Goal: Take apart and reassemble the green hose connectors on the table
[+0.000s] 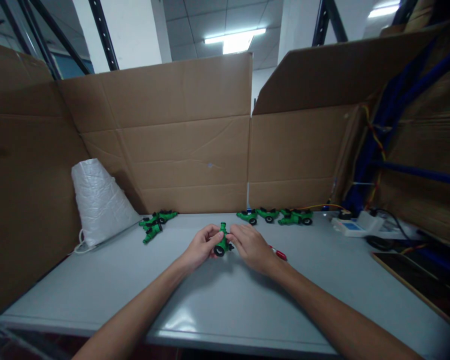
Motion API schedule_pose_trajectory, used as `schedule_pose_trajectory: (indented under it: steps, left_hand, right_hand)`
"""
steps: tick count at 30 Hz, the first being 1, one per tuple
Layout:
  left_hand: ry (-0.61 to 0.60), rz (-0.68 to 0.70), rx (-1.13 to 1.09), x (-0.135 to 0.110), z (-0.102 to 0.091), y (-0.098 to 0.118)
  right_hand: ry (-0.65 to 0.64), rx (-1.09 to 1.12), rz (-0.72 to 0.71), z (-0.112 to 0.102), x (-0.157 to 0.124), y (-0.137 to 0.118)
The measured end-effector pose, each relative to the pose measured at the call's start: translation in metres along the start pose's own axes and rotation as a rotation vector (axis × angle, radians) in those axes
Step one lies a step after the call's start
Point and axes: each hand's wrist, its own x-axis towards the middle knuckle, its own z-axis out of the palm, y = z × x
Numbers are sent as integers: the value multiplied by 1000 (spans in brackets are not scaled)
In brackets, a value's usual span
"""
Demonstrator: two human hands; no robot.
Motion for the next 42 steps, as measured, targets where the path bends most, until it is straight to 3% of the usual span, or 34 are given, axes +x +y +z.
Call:
schedule_pose_trajectory:
  steps: [9,15,20,27,33,42]
  left_hand:
    - [21,20,-53,0,3,-1]
    - [32,31,-150,3,-3,0]
    - [54,81,-27,3,-4,-3]
    - [74,132,112,-1,-2,-2]
    - [88,156,133,-1,-2,-4]
    - [97,158,155,3,-7,0]
  right_hand:
    - [29,331,212,4,2,-4]
    - [57,317,196,1,1,-10]
    - [31,376,227,4,1,-13]
    - [51,748,410,21,5,-11]
    - [41,713,381,24,4,-8]
    - [-36,634,299,4,6,-10]
